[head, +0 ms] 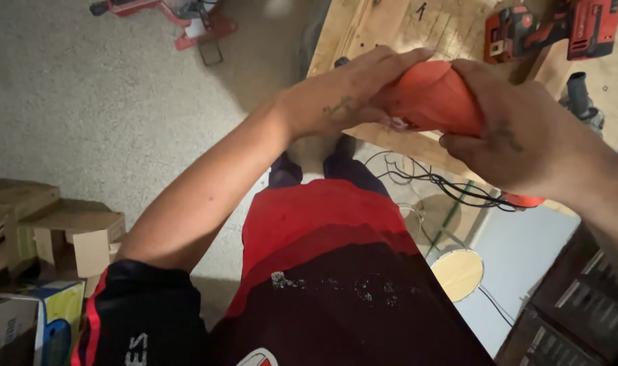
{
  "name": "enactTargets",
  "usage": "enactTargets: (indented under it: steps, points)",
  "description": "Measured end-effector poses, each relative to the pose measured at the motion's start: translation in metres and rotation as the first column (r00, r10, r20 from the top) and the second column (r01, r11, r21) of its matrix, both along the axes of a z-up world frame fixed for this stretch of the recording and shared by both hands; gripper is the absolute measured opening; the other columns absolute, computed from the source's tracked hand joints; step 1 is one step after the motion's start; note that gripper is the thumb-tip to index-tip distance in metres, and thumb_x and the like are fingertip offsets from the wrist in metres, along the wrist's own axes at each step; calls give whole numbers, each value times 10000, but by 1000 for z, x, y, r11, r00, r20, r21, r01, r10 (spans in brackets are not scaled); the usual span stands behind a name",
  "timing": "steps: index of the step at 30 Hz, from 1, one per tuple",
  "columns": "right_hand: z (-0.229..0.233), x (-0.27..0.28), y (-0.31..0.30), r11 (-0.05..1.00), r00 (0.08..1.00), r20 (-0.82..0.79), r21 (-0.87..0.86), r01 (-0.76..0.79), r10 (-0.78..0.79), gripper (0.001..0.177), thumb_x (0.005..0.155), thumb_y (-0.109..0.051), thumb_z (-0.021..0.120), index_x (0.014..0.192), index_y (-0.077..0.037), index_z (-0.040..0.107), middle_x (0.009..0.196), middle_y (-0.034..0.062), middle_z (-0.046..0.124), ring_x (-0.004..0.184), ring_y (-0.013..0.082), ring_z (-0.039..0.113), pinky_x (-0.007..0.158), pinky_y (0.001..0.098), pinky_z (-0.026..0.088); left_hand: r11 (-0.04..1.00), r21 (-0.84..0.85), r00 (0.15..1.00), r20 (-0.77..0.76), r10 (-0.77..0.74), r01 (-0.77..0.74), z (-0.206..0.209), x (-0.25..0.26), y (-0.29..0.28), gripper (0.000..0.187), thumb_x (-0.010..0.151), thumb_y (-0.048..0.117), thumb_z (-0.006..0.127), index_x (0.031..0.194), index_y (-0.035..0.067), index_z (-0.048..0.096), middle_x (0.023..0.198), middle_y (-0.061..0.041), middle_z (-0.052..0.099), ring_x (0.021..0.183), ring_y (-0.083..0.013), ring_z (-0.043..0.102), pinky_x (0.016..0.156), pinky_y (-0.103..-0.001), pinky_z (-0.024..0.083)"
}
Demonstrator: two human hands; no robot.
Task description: Attach caster wheels to a wooden frame using a power drill and screws
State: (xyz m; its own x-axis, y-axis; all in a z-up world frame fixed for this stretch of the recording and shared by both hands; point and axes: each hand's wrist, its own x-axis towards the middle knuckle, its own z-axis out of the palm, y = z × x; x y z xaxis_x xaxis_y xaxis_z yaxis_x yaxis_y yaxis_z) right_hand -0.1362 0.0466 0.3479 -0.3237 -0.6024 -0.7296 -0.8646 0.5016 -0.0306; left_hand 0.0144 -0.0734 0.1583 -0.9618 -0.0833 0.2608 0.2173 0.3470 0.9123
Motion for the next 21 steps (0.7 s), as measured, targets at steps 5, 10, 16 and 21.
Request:
enactTargets:
  steps: [5, 10, 16, 21]
  points:
    - [15, 18, -16, 979, 985, -3, 108, 175, -175, 529, 958, -191, 654, 1441, -180, 440, 887, 245, 755, 632, 412, 725, 549, 516, 546, 999, 29, 1000, 12, -16, 16, 4, 1, -1, 818, 1073, 177, 752, 1632, 201, 156, 1483, -194, 487, 1404, -355, 528, 1105, -432, 490]
    - [3, 7, -2, 998, 998, 30, 12, 55, -55, 583, 899, -206, 674, 1427, -141, 436, 840, 257, 737, 582, 437, 713, 508, 530, 510, 1000, -16, 1000, -14, 4, -4, -7, 0, 2, 870, 1063, 107, 776, 1637, 240, 135, 1462, -168, 470, 1326, -329, 584, 999, -410, 576]
    - [1, 21, -6, 995, 1000, 13, 100, 4, -6, 580, 931, -166, 610, 1450, -134, 351, 762, 249, 755, 542, 410, 738, 466, 513, 545, 998, 52, 999, -31, -43, 45, 17, 6, -1, 566, 1055, 149, 717, 1480, 140, 343, 1348, -165, 552, 1273, -305, 563, 1081, -455, 481]
    - [6, 31, -18, 990, 1000, 1, 142, 21, -21, 581, 942, -117, 588, 1473, -130, 354, 792, 241, 735, 499, 393, 710, 421, 495, 577, 886, 443, 990, -15, -142, 134, 36, 19, -1, 402, 1079, 38, 499, 1453, 112, 370, 1361, -176, 472, 1197, -287, 610, 986, -382, 650]
